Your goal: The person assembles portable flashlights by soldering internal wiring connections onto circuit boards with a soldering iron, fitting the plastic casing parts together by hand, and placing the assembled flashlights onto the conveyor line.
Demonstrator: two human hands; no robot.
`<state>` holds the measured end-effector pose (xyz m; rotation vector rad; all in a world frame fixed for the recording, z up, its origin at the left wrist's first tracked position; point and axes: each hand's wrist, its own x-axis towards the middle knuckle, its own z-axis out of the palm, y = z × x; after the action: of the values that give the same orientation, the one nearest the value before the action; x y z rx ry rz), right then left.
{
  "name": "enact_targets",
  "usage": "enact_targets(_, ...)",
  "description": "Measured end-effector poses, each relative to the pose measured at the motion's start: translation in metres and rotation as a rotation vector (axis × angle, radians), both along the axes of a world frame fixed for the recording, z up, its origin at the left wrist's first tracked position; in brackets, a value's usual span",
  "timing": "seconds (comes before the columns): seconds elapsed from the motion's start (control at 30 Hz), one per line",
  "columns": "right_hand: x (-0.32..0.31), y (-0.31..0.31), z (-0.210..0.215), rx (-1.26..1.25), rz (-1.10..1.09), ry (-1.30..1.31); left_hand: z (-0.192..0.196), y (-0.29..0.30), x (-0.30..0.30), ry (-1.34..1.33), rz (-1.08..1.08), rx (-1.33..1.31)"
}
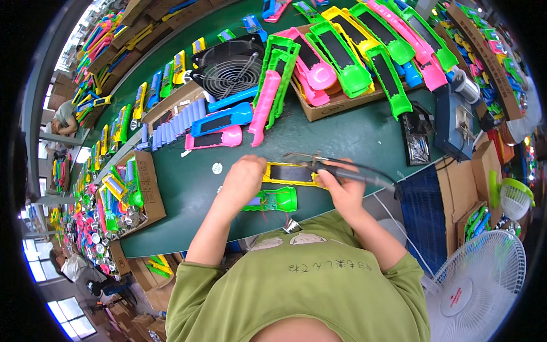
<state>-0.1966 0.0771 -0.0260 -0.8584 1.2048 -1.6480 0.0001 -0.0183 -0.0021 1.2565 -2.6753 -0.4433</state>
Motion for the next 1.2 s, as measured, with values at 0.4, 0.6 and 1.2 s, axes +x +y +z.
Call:
enact_targets(0.4, -0.025, 0.028, 0.008, -0.027, 0.151, 0.956, -0.006, 0.013, -0.012, -0.060, 0.054, 0.091)
enact_targets(0.6, -0.022, 0.025, 0.005, 0.001, 0.165, 0.951, -0.003, 0.009, -0.008, -0.125, 0.054, 0.009)
enact_targets(1.2, -0.031, 0.025, 0.001, 0.004, 0.157, 0.865, -0.014, 0.061, -0.006, 0.345, -0.228, -0.250)
